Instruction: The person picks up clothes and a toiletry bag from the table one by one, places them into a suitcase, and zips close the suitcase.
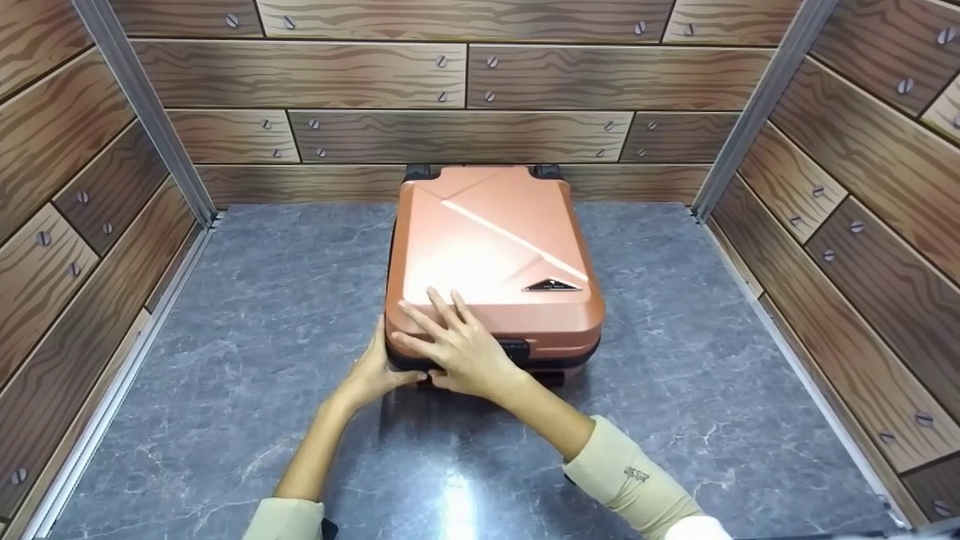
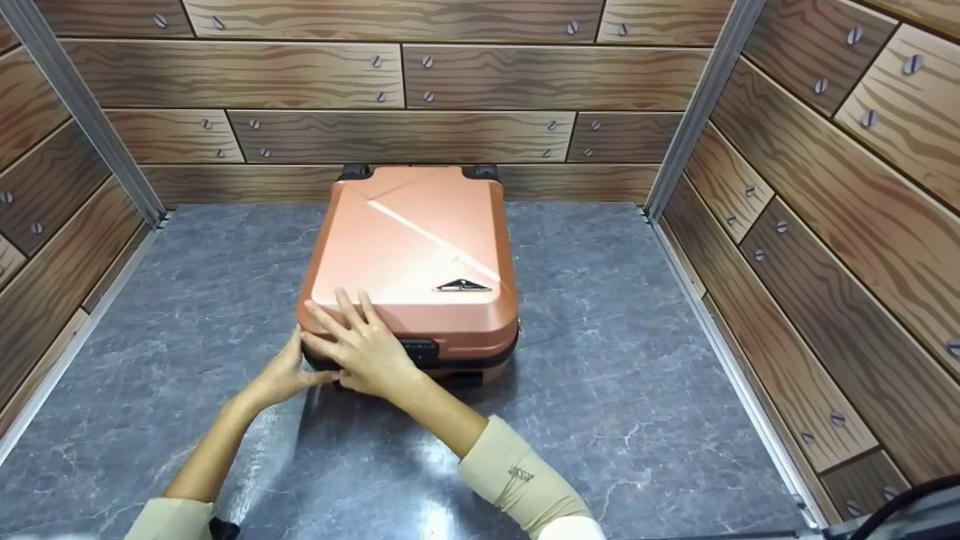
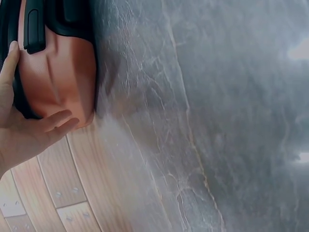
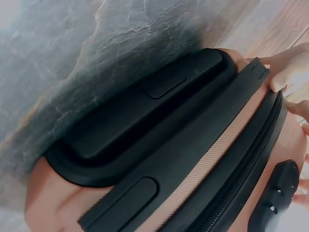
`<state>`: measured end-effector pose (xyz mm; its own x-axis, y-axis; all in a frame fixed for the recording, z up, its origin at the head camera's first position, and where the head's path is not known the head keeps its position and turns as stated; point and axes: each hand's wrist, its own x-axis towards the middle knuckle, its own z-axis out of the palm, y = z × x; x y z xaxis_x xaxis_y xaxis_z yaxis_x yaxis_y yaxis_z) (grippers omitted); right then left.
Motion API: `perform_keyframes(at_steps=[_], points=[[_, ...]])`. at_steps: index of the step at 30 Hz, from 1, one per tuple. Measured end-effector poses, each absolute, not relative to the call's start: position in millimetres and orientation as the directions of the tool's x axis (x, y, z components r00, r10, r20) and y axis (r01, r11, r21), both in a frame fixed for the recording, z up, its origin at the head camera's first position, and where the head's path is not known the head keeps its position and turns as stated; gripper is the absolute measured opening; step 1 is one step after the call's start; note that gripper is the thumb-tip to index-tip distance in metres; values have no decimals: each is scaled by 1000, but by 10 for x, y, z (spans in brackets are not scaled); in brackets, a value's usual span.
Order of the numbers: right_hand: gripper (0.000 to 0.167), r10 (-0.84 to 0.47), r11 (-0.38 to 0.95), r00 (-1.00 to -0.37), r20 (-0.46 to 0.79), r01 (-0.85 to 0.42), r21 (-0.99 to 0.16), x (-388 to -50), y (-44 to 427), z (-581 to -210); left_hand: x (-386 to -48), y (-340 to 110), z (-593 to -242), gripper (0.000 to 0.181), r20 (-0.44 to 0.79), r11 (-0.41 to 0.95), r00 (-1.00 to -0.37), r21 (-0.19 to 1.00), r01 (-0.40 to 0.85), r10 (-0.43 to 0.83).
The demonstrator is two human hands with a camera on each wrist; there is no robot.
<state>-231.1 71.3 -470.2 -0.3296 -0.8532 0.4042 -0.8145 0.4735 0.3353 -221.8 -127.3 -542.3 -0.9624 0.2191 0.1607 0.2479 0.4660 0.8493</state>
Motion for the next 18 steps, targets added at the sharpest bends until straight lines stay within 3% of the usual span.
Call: perform_keyframes(at_steps=[6, 11, 18], points=[[52, -849, 371, -233, 474, -902, 221, -2366, 888, -4618, -2182, -1259, -5363, 125, 264, 590, -949, 743, 315, 175], [39, -773, 348, -186, 607, -924, 160, -2403, 1153, -4538, -2142, -1238, -5198, 128, 419, 654, -892, 630, 419, 167], [35, -515, 477, -268, 814, -879, 13, -2496, 1738, -4449, -2095, -995, -4892, 116, 609, 742, -746, 363, 563, 268]])
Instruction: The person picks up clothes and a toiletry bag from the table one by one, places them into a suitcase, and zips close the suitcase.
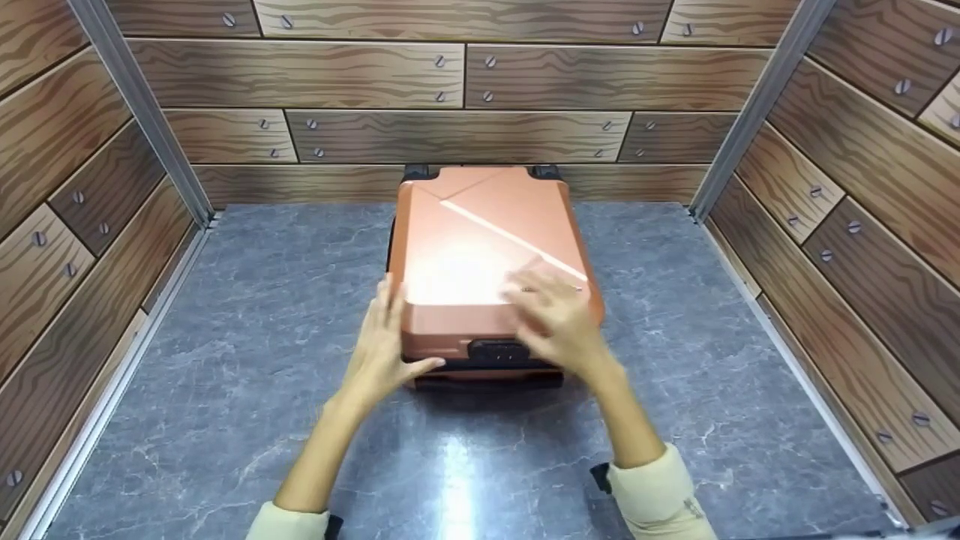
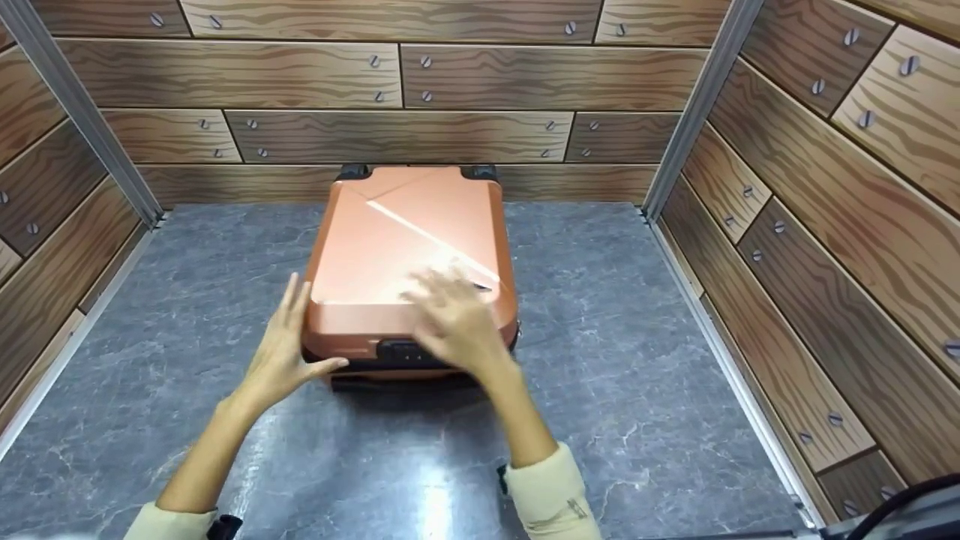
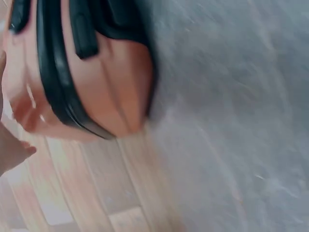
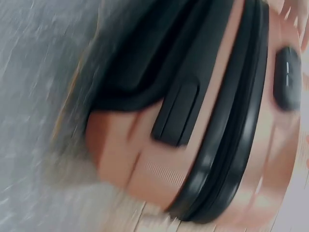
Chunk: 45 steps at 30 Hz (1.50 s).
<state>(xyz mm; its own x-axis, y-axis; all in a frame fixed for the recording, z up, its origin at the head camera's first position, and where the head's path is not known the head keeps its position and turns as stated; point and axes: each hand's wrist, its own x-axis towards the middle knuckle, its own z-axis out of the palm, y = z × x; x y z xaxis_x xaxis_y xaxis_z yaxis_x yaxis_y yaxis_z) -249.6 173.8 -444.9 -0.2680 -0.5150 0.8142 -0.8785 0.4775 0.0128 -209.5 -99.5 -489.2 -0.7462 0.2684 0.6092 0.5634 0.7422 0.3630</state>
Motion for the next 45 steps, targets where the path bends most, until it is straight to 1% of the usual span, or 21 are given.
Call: perform_keyframes(at_steps=[3, 5, 8, 11, 15, 19, 24, 27, 31, 35, 42, 45], points=[[34, -376, 529, -335, 864, -843, -97, -2534, 2003, -4466, -2083, -826, -4808, 108, 643, 758, -672, 212, 617, 367], [34, -293, 551, -392, 872, -815, -181, -2539, 2163, -4508, -2079, -712, -4773, 103, 642, 766, -634, 110, 634, 432], [33, -171, 549, -491, 854, -768, -331, -2526, 2350, -4589, -2076, -546, -4743, 97, 630, 766, -586, -23, 642, 510], [31, -77, 505, -594, 801, -716, -482, -2468, 2458, -4638, -2083, -394, -4733, 94, 614, 749, -542, -125, 651, 574], [27, 3, 446, -713, 701, -627, -639, -2346, 2515, -4662, -2112, -214, -4734, 93, 590, 722, -510, -189, 666, 626], [26, 38, 375, -816, 577, -524, -765, -2308, 2565, -4767, -2155, -80, -4750, 90, 584, 713, -496, -220, 666, 643], [28, 75, 267, -913, 401, -369, -890, -2389, 2665, -5003, -2202, 42, -4766, 89, 562, 715, -498, -266, 647, 660], [31, 88, 227, -945, 314, -288, -930, -2448, 2710, -5144, -2224, 94, -4771, 89, 547, 721, -510, -287, 631, 664], [34, 95, 194, -964, 247, -225, -955, -2483, 2716, -5252, -2254, 130, -4785, 91, 543, 723, -511, -301, 622, 666], [34, 107, 173, -968, 225, -205, -963, -2488, 2708, -5303, -2281, 127, -4800, 95, 541, 720, -504, -323, 614, 673], [36, 121, 204, -970, 213, -185, -961, -2478, 2716, -5357, -2297, 96, -4814, 96, 531, 710, -498, -336, 619, 686], [34, 138, 179, -966, 220, -194, -964, -2486, 2714, -5404, -2298, 89, -4824, 96, 532, 707, -495, -333, 624, 687]])
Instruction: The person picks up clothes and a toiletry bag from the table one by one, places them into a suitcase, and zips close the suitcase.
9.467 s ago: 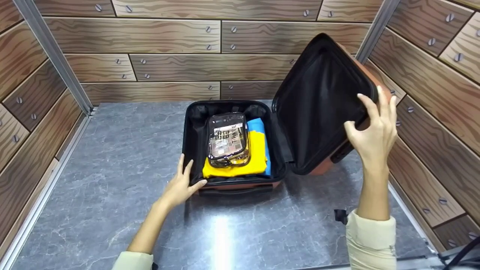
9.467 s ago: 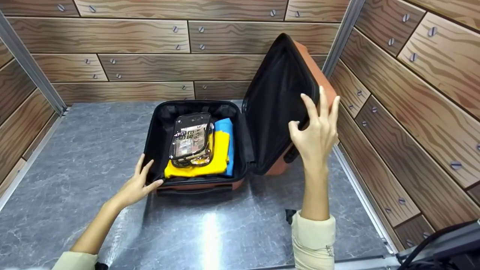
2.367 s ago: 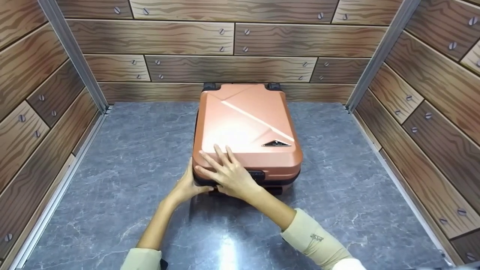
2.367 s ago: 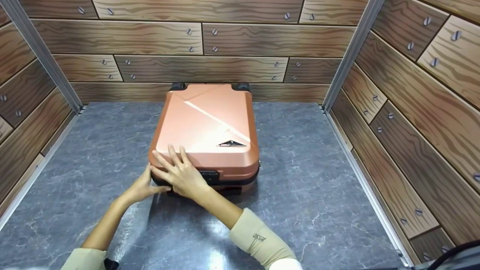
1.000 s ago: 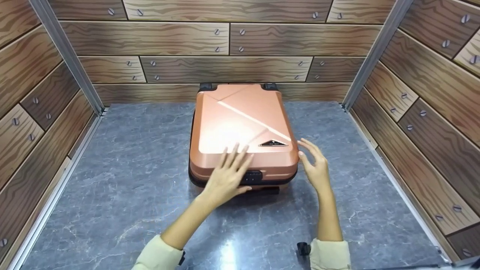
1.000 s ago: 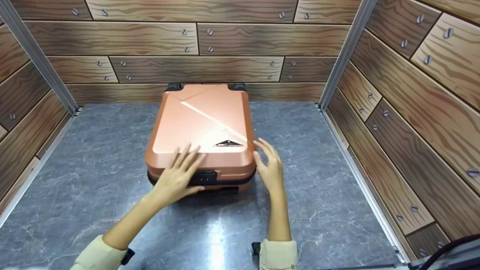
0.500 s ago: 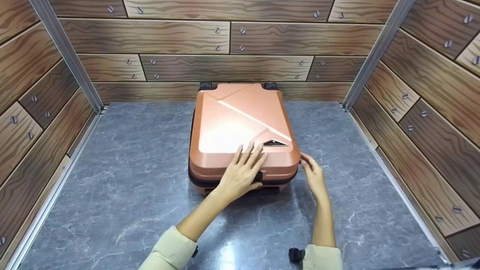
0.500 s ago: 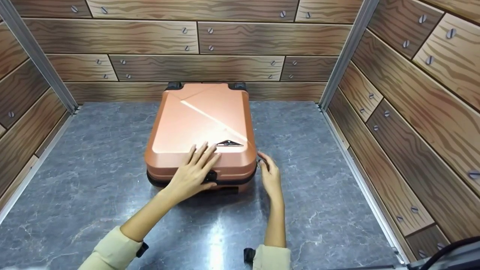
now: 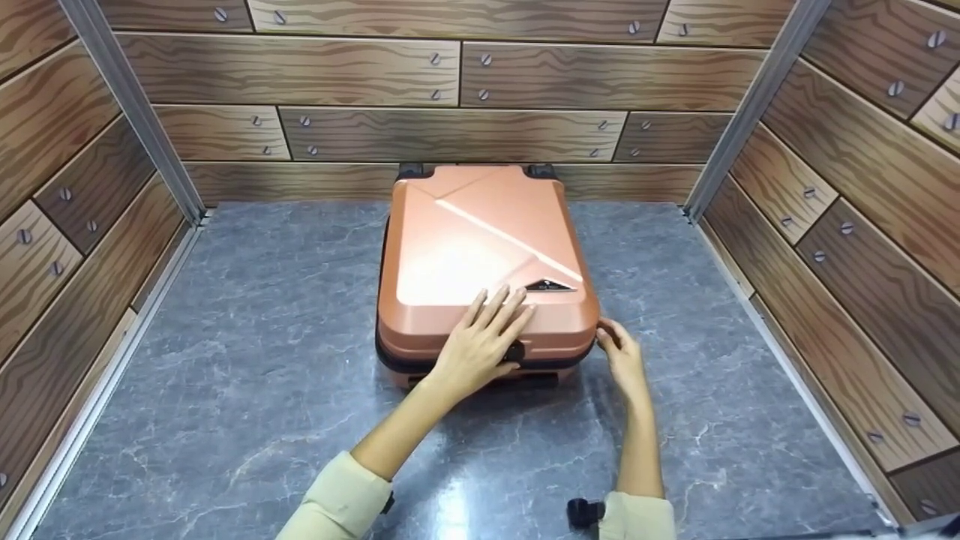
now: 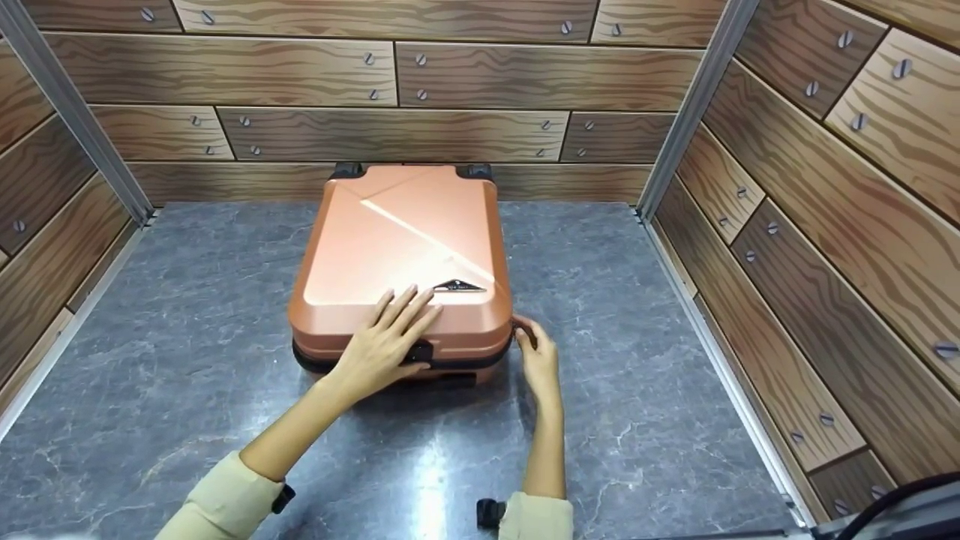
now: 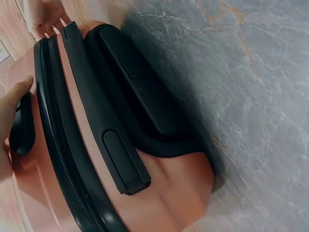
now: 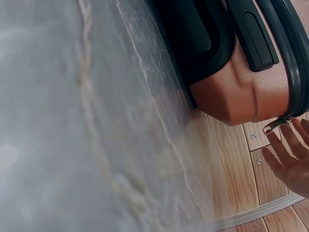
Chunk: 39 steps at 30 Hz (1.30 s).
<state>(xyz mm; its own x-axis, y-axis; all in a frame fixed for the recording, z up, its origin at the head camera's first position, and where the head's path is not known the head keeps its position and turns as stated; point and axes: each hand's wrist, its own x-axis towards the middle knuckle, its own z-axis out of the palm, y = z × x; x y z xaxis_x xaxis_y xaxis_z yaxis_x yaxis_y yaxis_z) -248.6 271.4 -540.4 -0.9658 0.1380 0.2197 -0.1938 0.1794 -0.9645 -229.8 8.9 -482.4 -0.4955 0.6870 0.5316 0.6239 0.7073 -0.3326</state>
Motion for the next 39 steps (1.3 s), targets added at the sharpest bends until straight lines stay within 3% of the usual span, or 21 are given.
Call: perform_keyframes(at_steps=[6, 16, 24, 32, 39], points=[[29, 169, 136, -952, 255, -233, -963, -2534, 2685, -5496, -2294, 99, -4829, 94, 545, 711, -494, -316, 628, 678], [19, 323, 127, -923, 210, -178, -976, -2573, 2638, -5540, -2325, 341, -4762, 81, 546, 740, -528, -300, 601, 651], [16, 333, 155, -915, 229, -186, -970, -2564, 2650, -5561, -2427, 731, -4673, 75, 550, 745, -523, -332, 579, 651], [15, 341, 154, -910, 237, -194, -969, -2580, 2660, -5566, -2527, 1025, -4567, 65, 504, 748, -565, -311, 587, 653], [10, 301, 338, -904, 303, -197, -921, -2609, 2667, -5518, -2561, 960, -4587, 60, 539, 747, -549, -264, 611, 639]])
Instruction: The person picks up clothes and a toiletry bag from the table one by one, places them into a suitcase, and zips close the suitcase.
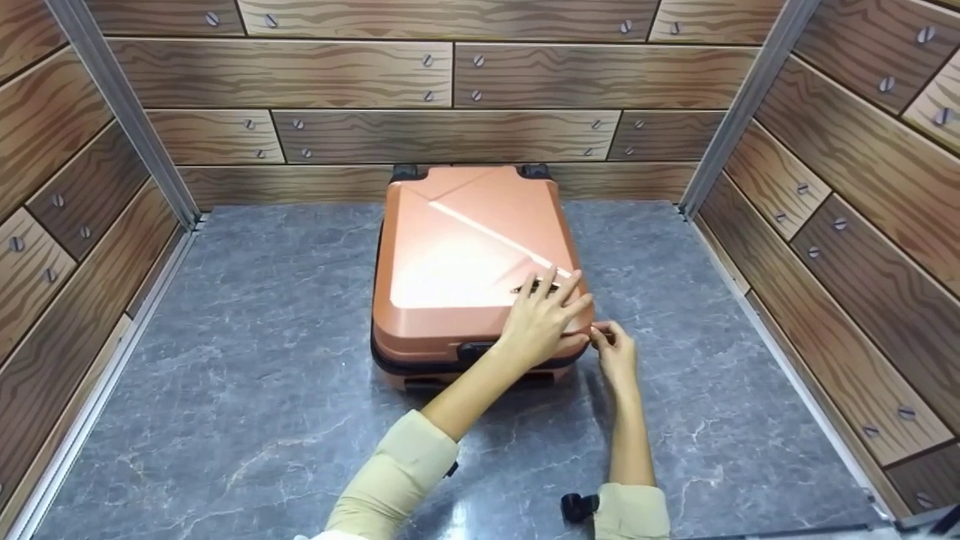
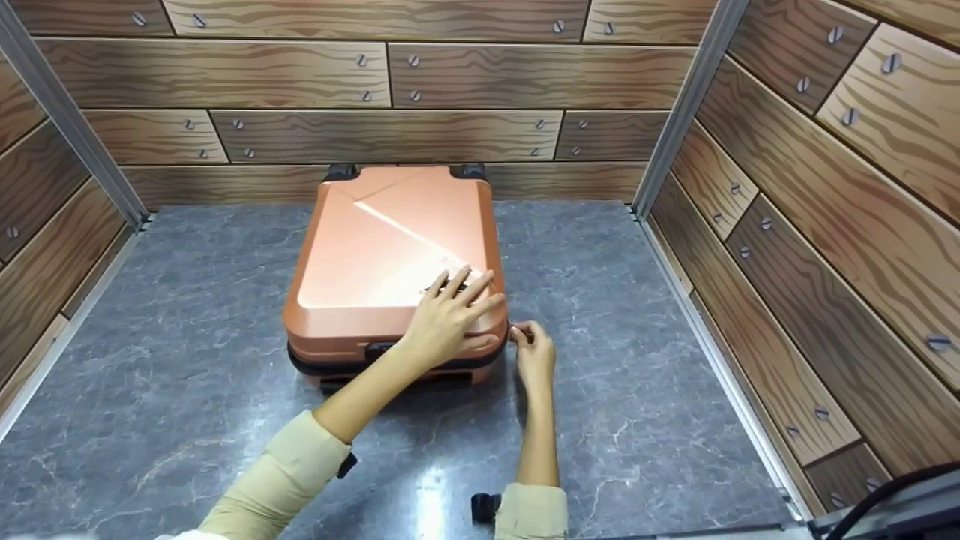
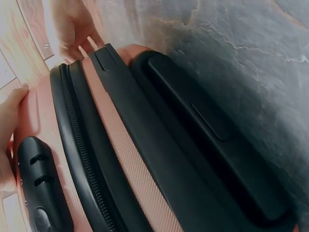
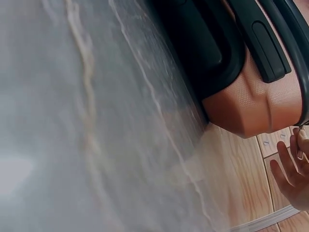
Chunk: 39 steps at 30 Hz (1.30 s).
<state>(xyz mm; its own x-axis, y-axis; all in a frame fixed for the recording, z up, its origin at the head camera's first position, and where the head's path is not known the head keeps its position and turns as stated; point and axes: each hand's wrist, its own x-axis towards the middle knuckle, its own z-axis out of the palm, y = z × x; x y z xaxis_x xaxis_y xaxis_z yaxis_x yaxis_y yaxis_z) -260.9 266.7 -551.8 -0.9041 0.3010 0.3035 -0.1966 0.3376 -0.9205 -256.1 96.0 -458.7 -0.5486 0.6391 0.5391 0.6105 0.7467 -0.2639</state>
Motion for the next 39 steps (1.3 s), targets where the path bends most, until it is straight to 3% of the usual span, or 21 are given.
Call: perform_keyframes(at_steps=[7, 20, 31, 39], points=[[7, 225, 469, -889, 399, -260, -844, -2613, 2716, -5475, -2559, 931, -4605, 56, 557, 742, -540, -230, 630, 631], [5, 104, 501, -899, 426, -323, -803, -2538, 2791, -5420, -2556, 937, -4599, 56, 545, 750, -575, -166, 640, 611], [6, 84, 630, -914, 398, -261, -731, -2462, 2786, -5355, -2548, 951, -4600, 58, 542, 765, -585, -186, 616, 603], [10, 72, 647, -924, 375, -243, -722, -2425, 2779, -5318, -2553, 945, -4586, 58, 554, 770, -580, -194, 608, 598]])
